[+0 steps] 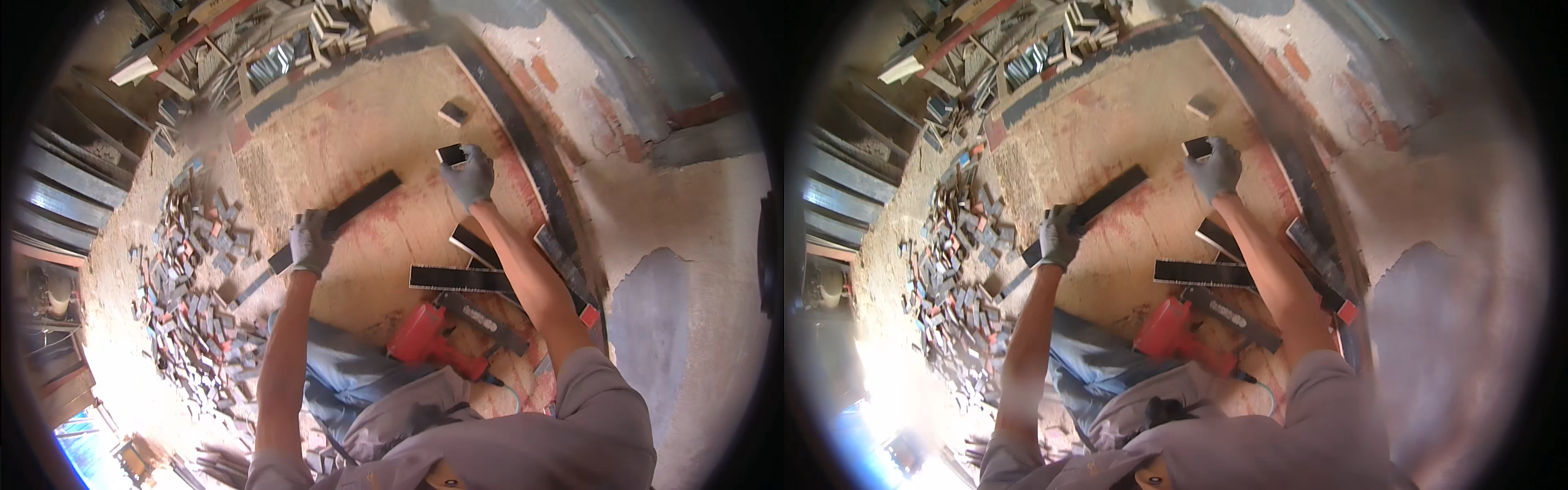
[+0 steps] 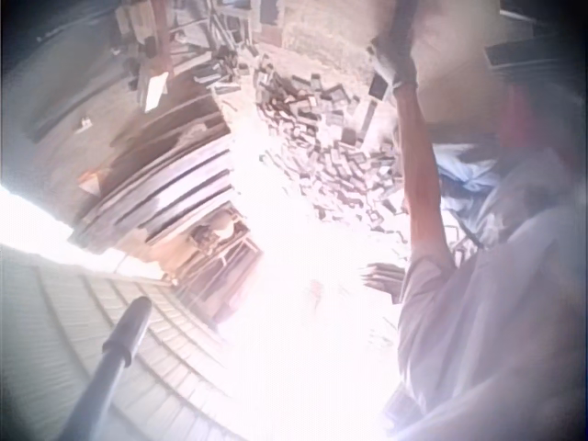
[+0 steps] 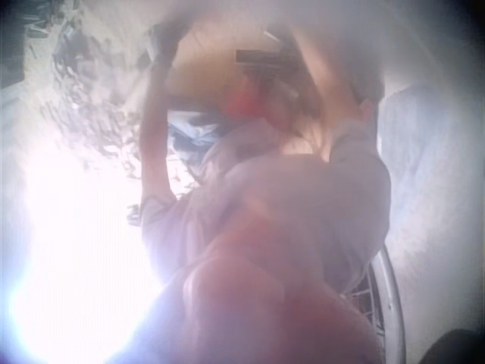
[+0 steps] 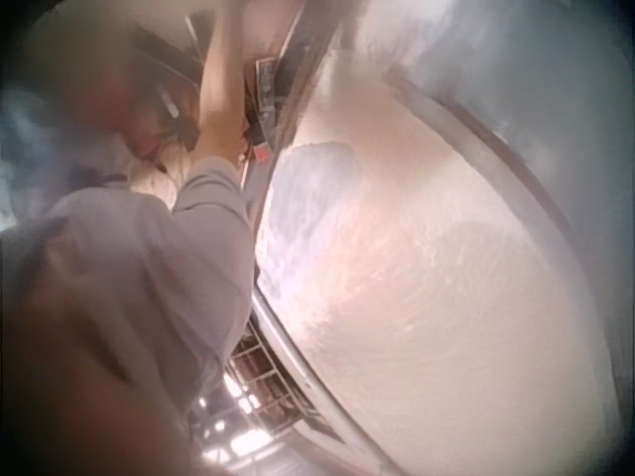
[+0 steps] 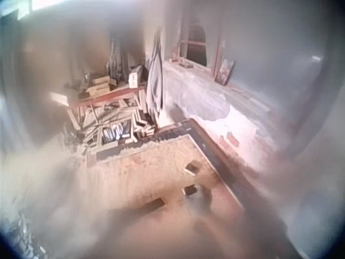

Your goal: The person sits on the floor and uses a red nail gun to fasten small wooden pieces together. They repeatedly pick up pieces, align them, and drive nails into them. Later, the person stands and places the assembled pieces onto a metal table.

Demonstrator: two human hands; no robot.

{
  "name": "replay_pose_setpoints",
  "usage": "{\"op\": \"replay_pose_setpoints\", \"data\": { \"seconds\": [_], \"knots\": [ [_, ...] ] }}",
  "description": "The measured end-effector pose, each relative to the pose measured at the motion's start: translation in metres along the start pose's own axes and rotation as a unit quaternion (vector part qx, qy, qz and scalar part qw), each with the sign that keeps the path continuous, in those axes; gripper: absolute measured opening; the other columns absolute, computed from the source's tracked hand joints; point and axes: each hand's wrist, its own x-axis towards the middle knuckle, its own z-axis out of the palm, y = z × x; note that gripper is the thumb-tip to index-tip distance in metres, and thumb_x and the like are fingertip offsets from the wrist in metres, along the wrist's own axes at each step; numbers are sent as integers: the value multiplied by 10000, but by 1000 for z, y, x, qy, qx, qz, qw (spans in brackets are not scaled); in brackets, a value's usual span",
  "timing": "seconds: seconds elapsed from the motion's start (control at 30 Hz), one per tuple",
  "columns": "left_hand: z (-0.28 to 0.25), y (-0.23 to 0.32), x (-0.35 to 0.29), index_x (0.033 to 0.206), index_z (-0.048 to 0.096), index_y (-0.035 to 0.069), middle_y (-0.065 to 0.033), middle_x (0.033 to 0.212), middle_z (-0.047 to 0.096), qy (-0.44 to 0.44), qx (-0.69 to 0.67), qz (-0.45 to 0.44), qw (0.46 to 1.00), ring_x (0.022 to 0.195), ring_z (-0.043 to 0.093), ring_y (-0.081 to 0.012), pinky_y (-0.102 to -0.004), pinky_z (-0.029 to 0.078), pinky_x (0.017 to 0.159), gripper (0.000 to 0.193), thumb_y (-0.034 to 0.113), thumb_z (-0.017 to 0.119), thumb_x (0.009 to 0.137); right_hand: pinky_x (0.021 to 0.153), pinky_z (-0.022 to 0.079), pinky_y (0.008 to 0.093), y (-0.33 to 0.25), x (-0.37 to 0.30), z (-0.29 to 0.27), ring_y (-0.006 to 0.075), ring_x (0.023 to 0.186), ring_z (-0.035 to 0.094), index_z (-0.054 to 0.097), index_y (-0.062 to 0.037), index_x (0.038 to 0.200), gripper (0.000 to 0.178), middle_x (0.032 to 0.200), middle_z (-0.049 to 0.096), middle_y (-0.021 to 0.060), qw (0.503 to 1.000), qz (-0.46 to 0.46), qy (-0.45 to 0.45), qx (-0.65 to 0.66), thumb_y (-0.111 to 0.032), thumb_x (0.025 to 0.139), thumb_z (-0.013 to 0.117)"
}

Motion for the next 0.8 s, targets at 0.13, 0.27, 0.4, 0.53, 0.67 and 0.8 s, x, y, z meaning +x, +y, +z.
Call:
{"op": "replay_pose_setpoints", "data": {
  "seconds": [0.13, 0.27, 0.4, 0.53, 0.67, 0.8],
  "knots": [
    [1, 17, -76, 1394, 687, 135, -104, 1303, 682, -11, 75, 54, 996, 1188, 629, -378, -534, 514, 1019, 655, 308, 916, 804, 846, 597, 459, -59, -103, -49, 326, 1069, 723, 673, -49, 1315, 623, 1045, 749, 148, 981, -64, -58, 171, -320, 804, 905],
    [-13, 67, -83, 1470, 655, 114, -151, 1341, 679, 65, -74, 70, 993, 1278, 611, -382, -492, 521, 1060, 784, 276, 956, 763, 852, 642, 417, -95, -147, -83, 256, 1011, 761, 644, -14, 1341, 414, 1137, 754, 132, 759, 266, -316, 503, -253, 1014, 729],
    [-18, 126, -74, 1439, 682, 97, -148, 1373, 666, 5, -269, 86, 959, 1284, 623, -374, -454, 555, 1008, 771, 213, 971, 734, 839, 653, 426, -112, -172, -90, 255, 922, 776, 657, 8, 1215, 269, 1051, 740, 115, 522, 385, -303, 699, -210, 1064, 613],
    [2, 135, -68, 1354, 740, 93, -148, 1330, 672, -23, -230, 85, 969, 1242, 636, -367, -454, 561, 978, 693, 193, 980, 711, 872, 627, 425, -82, -182, -99, 258, 990, 774, 678, -4, 1187, 244, 1086, 759, 119, 702, 326, -309, 552, -207, 1062, 629],
    [29, 135, -48, 1363, 735, 124, -121, 1236, 677, 82, -143, 48, 985, 1164, 634, -355, -466, 539, 987, 730, 233, 985, 686, 885, 583, 423, -76, -245, -157, 330, 1002, 732, 645, -36, 1316, 431, 1136, 736, 161, 935, 101, -244, 237, -234, 959, 781],
    [67, 130, -25, 1432, 690, 134, -122, 1228, 673, 96, -42, 59, 993, 1173, 598, -362, -496, 491, 1034, 888, 350, 1006, 631, 1057, 501, 512, -74, -310, -210, 419, 1206, 637, 424, 4, 1576, 866, 1346, 633, 261, 940, -23, -338, -33, -334, 880, 814]
  ]
}}
